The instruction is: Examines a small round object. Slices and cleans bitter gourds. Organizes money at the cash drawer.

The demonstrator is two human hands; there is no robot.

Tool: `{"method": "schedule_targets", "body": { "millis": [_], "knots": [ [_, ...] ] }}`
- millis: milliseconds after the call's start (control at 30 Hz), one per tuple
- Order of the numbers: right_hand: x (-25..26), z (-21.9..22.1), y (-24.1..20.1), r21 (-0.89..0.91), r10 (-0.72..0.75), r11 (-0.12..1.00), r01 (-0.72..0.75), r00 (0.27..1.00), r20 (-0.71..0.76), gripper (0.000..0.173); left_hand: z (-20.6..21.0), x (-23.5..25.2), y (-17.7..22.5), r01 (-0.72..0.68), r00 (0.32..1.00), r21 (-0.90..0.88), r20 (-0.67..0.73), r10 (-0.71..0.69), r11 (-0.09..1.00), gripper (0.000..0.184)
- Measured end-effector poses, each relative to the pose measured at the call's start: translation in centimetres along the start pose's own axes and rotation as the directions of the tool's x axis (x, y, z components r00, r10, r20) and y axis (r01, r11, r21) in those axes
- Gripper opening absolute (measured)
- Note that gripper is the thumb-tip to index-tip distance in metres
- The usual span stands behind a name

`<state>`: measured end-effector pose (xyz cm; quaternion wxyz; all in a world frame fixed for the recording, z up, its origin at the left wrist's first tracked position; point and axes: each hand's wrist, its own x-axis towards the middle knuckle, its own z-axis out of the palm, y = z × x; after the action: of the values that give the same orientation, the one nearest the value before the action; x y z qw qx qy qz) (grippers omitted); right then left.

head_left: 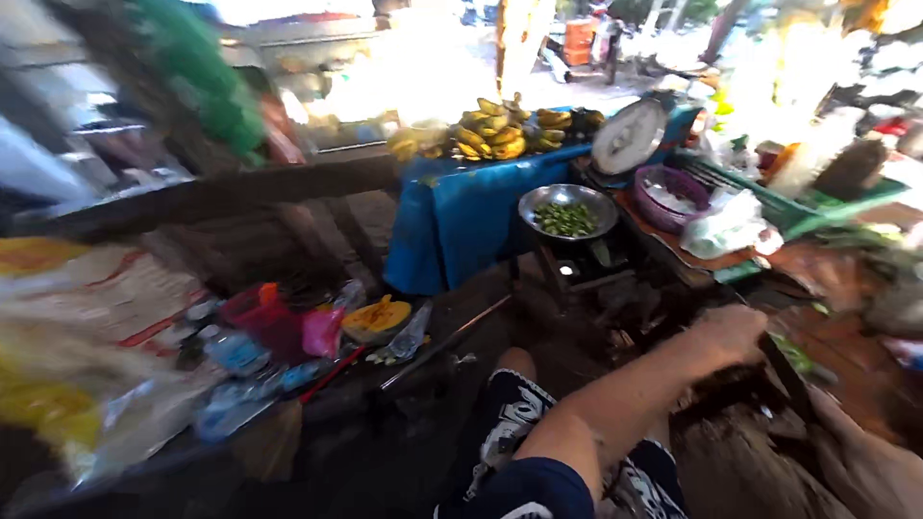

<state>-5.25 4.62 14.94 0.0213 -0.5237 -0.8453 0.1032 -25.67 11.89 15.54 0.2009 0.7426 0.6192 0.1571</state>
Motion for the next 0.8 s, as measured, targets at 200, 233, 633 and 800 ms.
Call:
{"method": "schedule_targets", "body": {
  "millis": [200,233,633,800],
  "knots": [
    [2.1,-0.6,-0.8,0.079,0.037,0.996,-0.041,0.998,0.045,0.051,1.1,0.8,-0.8,0.003,1.0,-0.039,0.007,-0.003,0.999,0.033],
    [2.5,-0.6,-0.7,0.097,0.038,0.994,-0.045,0.997,0.074,0.049,1.4,1.0,-1.0,-0.002,1.0,-0.045,-0.006,0.001,0.999,0.03],
    [3.5,-0.6,3.8,0.582,0.042,0.804,-0.118,0.989,0.143,0.047,1.0,1.8,-4.1,0.043,0.999,-0.337,-0.01,-0.049,0.941,0.032],
    [2.6,-0.2,3.8,0.784,0.131,0.613,-0.101,0.991,0.026,0.047,1.5,1.9,-6.0,0.051,0.995,-0.641,-0.035,-0.095,0.766,0.033]
  ]
}}
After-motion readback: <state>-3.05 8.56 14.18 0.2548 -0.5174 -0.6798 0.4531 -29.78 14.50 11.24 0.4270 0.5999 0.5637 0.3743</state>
